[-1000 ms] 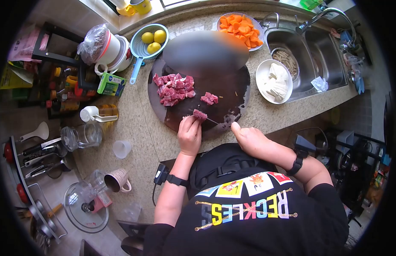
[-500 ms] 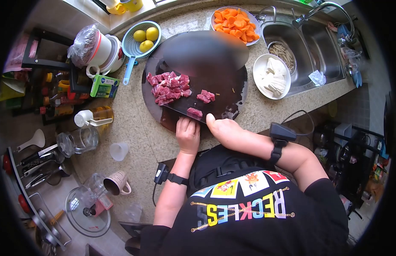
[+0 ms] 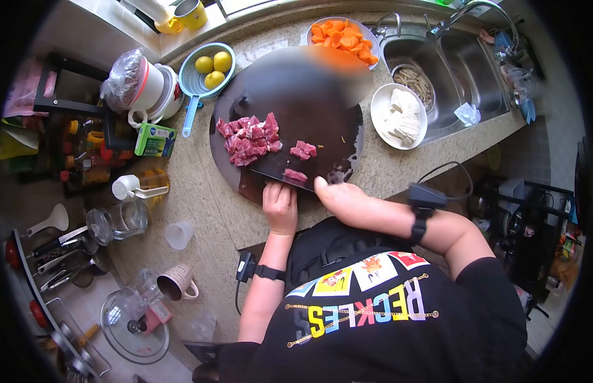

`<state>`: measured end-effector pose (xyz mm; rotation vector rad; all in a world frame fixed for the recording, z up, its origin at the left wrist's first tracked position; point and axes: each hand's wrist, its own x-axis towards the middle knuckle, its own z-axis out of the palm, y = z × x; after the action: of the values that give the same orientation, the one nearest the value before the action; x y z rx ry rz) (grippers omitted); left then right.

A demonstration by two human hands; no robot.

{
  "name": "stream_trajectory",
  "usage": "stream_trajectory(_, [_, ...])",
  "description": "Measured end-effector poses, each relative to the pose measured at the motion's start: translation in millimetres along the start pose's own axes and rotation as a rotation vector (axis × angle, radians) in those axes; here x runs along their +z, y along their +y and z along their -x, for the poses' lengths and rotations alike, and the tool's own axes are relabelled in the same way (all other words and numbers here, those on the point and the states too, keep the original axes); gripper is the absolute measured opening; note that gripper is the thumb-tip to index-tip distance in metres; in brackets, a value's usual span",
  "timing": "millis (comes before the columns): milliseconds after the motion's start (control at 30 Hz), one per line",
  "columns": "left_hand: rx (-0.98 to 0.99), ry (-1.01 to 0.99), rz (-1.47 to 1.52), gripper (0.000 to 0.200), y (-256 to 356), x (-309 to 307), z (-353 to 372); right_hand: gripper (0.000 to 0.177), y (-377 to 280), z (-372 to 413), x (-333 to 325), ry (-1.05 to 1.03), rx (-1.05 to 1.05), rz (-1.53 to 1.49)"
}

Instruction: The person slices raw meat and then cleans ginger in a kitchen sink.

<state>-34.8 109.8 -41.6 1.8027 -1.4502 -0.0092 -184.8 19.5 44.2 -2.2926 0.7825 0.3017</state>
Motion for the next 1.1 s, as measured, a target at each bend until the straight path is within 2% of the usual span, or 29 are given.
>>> stream_trajectory(167, [-0.003,0.032,-0.003,0.021,3.3,-1.6,-1.4,0.015,4.1,19.8,0.0,-0.043,0.075,0.029])
stream_trajectory(233, [-0.003,0.031,-0.005,0.021,7.1,-0.2,-5.9,0.017,-0.3,-2.3,1.2,-0.007,-0.027,0.022])
stream_trajectory(367, [-0.039,-0.029,0.055,0.018,5.7,-6.9,-4.5,0.021,17.8,3.7,1.4,0.047,-0.083,0.013])
stream_trajectory(500, [-0.014,0.04,0.058,0.018,8.1,-19.1,-3.9,0.024,26.2,13.0,-6.6,0.135,0.004,-0.045])
stream_trajectory(633, [-0.099,0.073,0.043,0.018,3.6,-30.4,4.7,0.025,18.4,22.0,-14.5,0.116,-0.037,-0.037])
stream_trajectory(800, [-0.003,0.027,0.034,0.019,9.7,-26.0,-4.2,0.025,14.3,39.4,-10.3,0.029,-0.05,0.014])
stream_trajectory(933, [-0.017,0.001,0.024,0.02,8.7,-18.5,0.3,0.023,17.8,32.0,-3.1,0.019,-0.031,0.039])
stream_trajectory(1100, [-0.004,-0.02,-0.01,0.02,11.9,-16.6,0.5,0.019,-3.4,-19.2,-0.7,0.056,-0.04,0.046])
